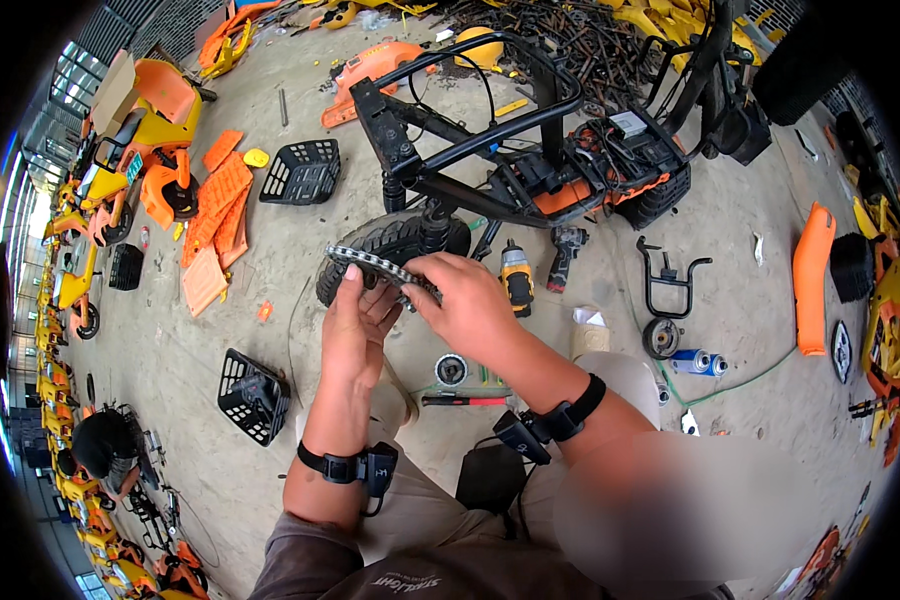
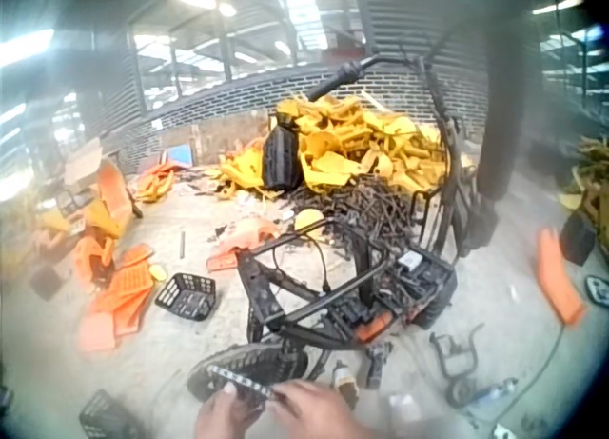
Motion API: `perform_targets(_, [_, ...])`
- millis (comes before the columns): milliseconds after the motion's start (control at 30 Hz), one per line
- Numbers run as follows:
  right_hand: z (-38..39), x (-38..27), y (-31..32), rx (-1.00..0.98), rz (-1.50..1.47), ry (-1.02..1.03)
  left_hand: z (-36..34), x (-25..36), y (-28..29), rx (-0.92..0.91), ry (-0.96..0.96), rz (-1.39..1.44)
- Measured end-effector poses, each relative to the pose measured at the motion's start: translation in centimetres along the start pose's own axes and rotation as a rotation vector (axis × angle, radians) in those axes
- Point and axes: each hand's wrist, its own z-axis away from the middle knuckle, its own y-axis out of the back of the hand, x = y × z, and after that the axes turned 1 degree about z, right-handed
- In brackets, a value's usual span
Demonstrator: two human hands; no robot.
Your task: The person is sitting on the floor and assembling a drive chain onto a sprocket, handling a small pin and securing it with a pair of pliers.
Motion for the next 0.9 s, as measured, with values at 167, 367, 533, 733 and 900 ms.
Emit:
perform_targets(167, [0.0,0.6,-0.5,-0.007,0.004,0.009,0.0,-0.2,-0.1,-0.008,0.083,0.035])
perform_targets(367, [-0.1,0.7,-0.8,-0.015,-0.041,0.012,-0.2,-0.2,0.4,-0.039,0.123,0.127])
perform_targets(533, [-0.1,0.8,-1.1,-0.018,-0.064,0.011,0.0,-0.1,0.2,-0.049,0.128,0.119])
perform_targets(733, [-0.3,1.1,-1.4,0.036,-0.13,-0.036,0.2,0.1,-0.2,-0.03,0.131,0.104])
perform_targets(900, [-0.5,1.5,-1.8,0.026,-0.232,-0.137,0.2,0.5,-0.1,-0.036,0.115,0.1])
